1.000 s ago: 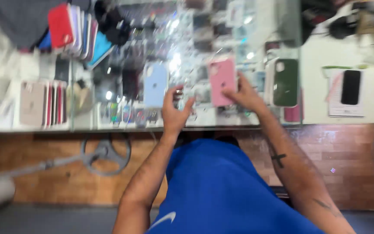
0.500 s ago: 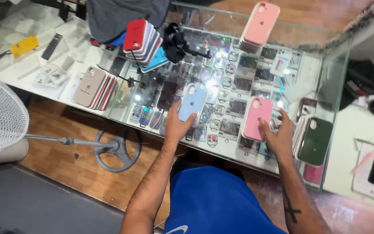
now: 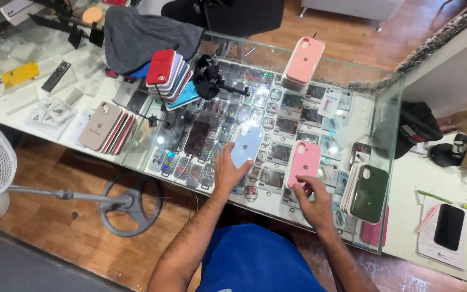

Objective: The person is sorting and organizing various mobile phone cases and their packaging on a glass service counter.

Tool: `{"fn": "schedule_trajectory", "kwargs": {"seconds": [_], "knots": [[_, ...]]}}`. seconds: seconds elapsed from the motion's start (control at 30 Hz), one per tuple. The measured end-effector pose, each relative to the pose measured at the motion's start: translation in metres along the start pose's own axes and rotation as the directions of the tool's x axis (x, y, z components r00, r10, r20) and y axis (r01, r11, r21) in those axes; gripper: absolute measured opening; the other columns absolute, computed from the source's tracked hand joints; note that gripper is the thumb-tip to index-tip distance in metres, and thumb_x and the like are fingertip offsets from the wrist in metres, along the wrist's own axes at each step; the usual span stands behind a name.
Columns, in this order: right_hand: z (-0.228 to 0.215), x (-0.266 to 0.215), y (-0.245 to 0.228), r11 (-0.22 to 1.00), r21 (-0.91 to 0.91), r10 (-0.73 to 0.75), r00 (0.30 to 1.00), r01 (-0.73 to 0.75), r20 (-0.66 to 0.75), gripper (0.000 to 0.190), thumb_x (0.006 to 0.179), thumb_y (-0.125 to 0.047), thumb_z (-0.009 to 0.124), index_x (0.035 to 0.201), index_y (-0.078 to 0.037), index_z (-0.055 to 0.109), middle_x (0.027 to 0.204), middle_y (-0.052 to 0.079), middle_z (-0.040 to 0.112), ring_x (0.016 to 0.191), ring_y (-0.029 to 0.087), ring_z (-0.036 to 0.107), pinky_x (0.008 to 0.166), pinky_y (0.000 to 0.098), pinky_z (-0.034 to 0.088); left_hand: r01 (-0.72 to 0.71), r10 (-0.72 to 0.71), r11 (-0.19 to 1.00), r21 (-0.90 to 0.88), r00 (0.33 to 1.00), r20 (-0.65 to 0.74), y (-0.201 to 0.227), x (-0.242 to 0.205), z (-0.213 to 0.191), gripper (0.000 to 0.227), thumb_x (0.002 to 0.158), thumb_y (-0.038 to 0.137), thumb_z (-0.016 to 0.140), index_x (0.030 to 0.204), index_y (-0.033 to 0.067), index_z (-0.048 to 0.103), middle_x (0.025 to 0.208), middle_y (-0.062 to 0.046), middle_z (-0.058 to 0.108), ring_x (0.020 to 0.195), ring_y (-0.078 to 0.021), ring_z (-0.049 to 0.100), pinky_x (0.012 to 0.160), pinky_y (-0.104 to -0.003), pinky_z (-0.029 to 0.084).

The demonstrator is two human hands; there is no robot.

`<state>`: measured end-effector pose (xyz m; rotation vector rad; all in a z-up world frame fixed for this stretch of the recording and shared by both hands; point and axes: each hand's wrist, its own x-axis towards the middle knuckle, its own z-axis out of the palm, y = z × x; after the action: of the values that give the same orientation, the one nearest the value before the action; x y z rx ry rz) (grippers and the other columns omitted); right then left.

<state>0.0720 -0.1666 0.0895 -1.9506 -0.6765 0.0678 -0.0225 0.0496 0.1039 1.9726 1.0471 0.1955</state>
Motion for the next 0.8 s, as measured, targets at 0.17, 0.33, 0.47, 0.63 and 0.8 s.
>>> {"fn": "schedule_trajectory", "kwargs": {"seconds": [0.17, 0.33, 0.47, 0.63, 0.8], "knots": [[0.009, -0.013, 0.001, 0.997, 0.074, -0.003, 0.996, -0.004, 0.088, 0.009, 0.076, -0.017, 0.071, 0.085, -0.017, 0.072, 0.075, -0.001, 0.068, 0.057, 0.015, 0.059, 0.056, 0.025, 0.048, -0.039, 0.04, 0.999, -0.016, 0.996, 0.074, 0.019, -0.005, 0.016, 0.076, 0.071, 0.042, 0.072, 0.131, 0.0112, 0.036, 0.128, -0.018, 0.048, 0.123, -0.034, 0.042, 0.102, -0.046, 0.034], [0.014, -0.021, -0.03, 0.974, 0.183, 0.076, 0.951, -0.136, 0.3, 0.011, 0.076, -0.015, 0.071, 0.087, -0.015, 0.073, 0.075, 0.002, 0.069, 0.064, 0.014, 0.062, 0.062, 0.0267, 0.051, -0.031, 0.034, 0.999, -0.034, 0.996, 0.077, 0.018, -0.005, 0.023, 0.08, 0.067, 0.044, 0.075, 0.129, 0.0103, 0.036, 0.126, -0.019, 0.049, 0.121, -0.0354, 0.043, 0.1, -0.047, 0.034], [0.026, -0.026, -0.055, 0.898, 0.322, 0.183, 0.919, -0.302, 0.35, 0.038, 0.08, -0.009, 0.067, 0.114, 0.0, 0.052, 0.109, 0.019, 0.056, 0.103, 0.028, 0.052, 0.087, 0.0368, 0.044, -0.012, 0.017, 0.998, -0.054, 0.997, 0.08, 0.024, -0.007, 0.013, 0.085, 0.065, 0.047, 0.077, 0.13, 0.0083, 0.037, 0.126, -0.021, 0.048, 0.121, -0.0361, 0.043, 0.101, -0.048, 0.034], [0.042, 0.002, -0.09, 0.746, 0.376, 0.425, 0.828, -0.549, 0.365, 0.076, 0.085, -0.023, 0.06, 0.138, 0.008, 0.015, 0.139, 0.038, 0.015, 0.129, 0.052, 0.017, 0.108, 0.0579, 0.023, 0.069, -0.053, 0.983, -0.169, 0.994, 0.096, 0.02, -0.008, 0.006, 0.085, 0.071, 0.052, 0.073, 0.131, 0.0056, 0.037, 0.124, -0.024, 0.051, 0.115, -0.0379, 0.049, 0.095, -0.05, 0.041], [0.064, 0.021, -0.084, 0.752, 0.266, 0.493, 0.783, -0.603, 0.38, 0.079, 0.086, -0.032, 0.06, 0.141, 0.003, 0.014, 0.143, 0.033, 0.017, 0.133, 0.045, 0.019, 0.11, 0.0491, 0.023, 0.06, -0.033, 0.985, -0.16, 0.985, 0.167, 0.012, -0.006, 0.008, 0.061, 0.081, 0.041, 0.067, 0.128, 0.0105, 0.041, 0.117, -0.021, 0.055, 0.105, -0.0364, 0.056, 0.087, -0.047, 0.045]]}}
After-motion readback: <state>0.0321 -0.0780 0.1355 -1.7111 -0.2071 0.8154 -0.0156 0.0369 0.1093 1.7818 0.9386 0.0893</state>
